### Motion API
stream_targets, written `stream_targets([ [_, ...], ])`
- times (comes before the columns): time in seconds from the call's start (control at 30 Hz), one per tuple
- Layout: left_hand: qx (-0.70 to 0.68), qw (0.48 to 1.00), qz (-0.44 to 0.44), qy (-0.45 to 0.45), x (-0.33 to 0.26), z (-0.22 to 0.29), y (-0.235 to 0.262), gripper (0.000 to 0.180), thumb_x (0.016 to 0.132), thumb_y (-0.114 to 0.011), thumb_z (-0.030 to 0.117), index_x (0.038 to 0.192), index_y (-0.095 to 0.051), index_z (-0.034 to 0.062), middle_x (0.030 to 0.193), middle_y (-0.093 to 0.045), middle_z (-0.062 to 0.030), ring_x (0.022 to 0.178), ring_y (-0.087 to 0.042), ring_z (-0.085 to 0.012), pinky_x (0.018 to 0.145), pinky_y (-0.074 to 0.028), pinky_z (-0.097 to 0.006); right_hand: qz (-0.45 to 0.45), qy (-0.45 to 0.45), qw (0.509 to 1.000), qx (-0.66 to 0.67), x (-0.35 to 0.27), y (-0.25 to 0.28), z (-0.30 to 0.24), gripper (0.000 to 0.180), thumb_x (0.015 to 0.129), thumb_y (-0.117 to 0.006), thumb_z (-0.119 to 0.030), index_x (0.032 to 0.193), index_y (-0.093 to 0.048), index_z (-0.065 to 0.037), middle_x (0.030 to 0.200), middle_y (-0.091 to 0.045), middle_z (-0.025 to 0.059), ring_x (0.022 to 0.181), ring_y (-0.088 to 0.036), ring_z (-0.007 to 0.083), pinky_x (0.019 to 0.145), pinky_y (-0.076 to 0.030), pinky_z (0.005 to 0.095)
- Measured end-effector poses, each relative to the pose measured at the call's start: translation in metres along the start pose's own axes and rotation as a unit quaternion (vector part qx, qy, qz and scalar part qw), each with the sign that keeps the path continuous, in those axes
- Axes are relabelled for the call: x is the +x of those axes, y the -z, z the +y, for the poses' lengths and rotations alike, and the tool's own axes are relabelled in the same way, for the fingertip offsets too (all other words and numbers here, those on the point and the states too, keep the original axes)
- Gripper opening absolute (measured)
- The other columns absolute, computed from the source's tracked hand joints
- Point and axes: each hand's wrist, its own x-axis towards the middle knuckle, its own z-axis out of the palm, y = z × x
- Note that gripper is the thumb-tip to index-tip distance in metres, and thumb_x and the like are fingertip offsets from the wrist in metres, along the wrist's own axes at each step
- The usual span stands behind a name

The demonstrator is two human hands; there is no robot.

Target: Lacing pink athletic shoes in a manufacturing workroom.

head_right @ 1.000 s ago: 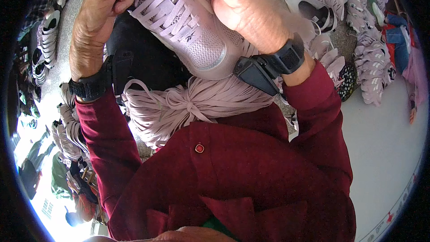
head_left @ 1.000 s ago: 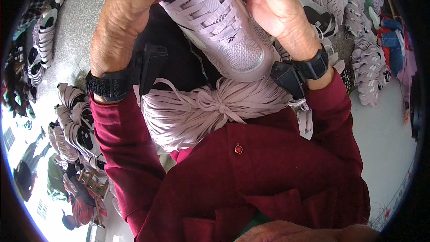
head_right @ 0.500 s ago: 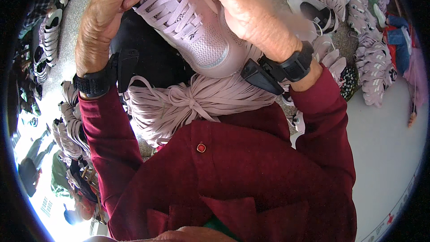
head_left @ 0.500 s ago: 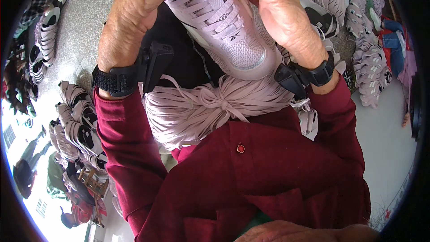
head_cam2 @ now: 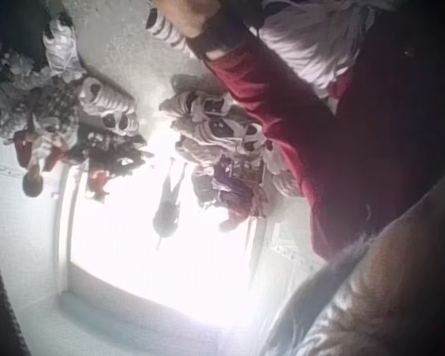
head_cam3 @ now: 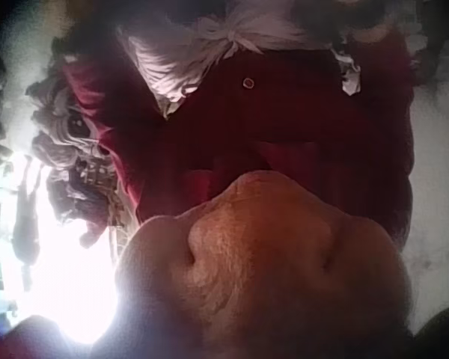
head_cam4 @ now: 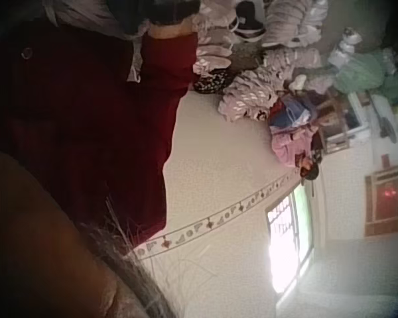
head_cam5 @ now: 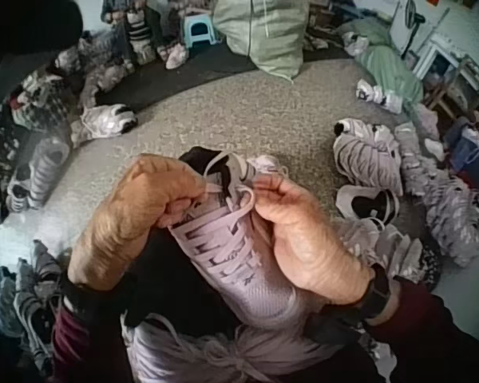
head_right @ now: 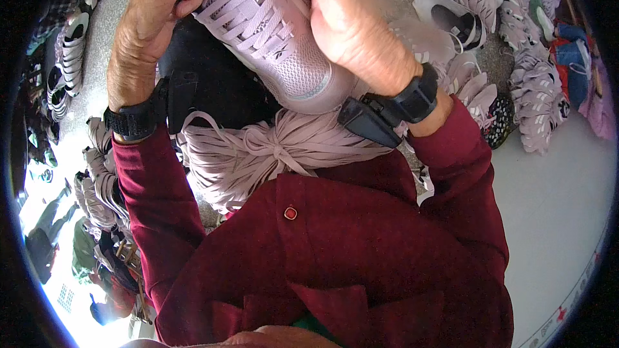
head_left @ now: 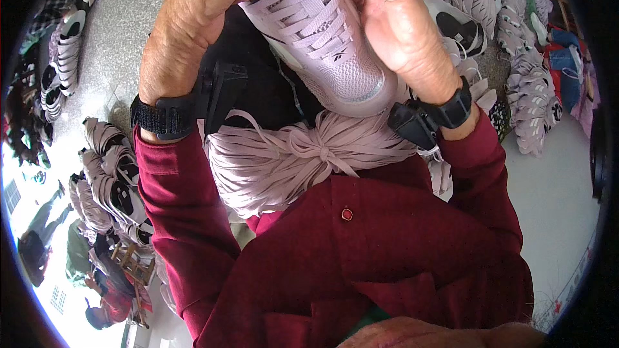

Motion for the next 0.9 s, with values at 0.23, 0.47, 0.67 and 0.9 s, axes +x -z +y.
stream_targets([
  [0.23, -0.109, 0.989, -0.034, 0.091, -0.004, 0.0, 0.028, 0.014, 0.089, -0.064, 0.01, 0.087, -0.068, -0.0036, 0.065, -0.056, -0.0011, 0.057, -0.05, -0.0097, 0.051, -0.036, -0.026, 0.072, 0.057, 0.996, -0.011, 0.004, 0.001, 0.017, 0.025, 0.095, -0.056, 0.002, 0.12, -0.055, 0.002, 0.102, -0.066, 0.0081, 0.091, -0.063, 0.0155, 0.088, -0.051, 0.0259],
  [0.47, -0.075, 0.996, -0.045, -0.003, -0.024, -0.003, 0.037, 0.023, 0.098, -0.057, 0.021, 0.083, -0.055, 0.0035, 0.065, -0.031, 0.0071, 0.054, -0.027, -0.0029, 0.051, -0.021, -0.022, 0.047, 0.062, 0.997, -0.02, 0.0, 0.004, 0.016, 0.027, 0.094, -0.059, 0.0, 0.12, -0.054, 0.002, 0.1, -0.066, 0.0092, 0.091, -0.063, 0.0155, 0.086, -0.051, 0.0254],
  [0.67, 0.16, 0.981, 0.073, -0.078, -0.035, -0.024, 0.047, 0.033, 0.098, -0.063, 0.023, 0.123, -0.064, 0.0022, 0.086, -0.058, 0.0029, 0.074, -0.053, -0.0058, 0.065, -0.037, -0.017, -0.009, 0.087, 0.99, -0.11, 0.006, 0.005, -0.005, 0.029, 0.093, -0.06, -0.002, 0.122, -0.054, 0.0, 0.107, -0.063, 0.0066, 0.095, -0.06, 0.0134, 0.087, -0.049, 0.025],
  [0.9, 0.23, 0.941, 0.097, -0.23, -0.035, -0.002, -0.024, 0.018, 0.093, -0.066, 0.009, 0.108, -0.067, 0.0008, 0.084, -0.065, -0.004, 0.079, -0.064, -0.0144, 0.069, -0.049, -0.028, -0.238, 0.285, 0.756, -0.54, 0.036, -0.006, -0.045, 0.039, 0.084, -0.048, 0.009, 0.121, -0.057, 0.001, 0.111, -0.062, 0.0104, 0.103, -0.059, 0.0203, 0.091, -0.047, 0.0307],
])
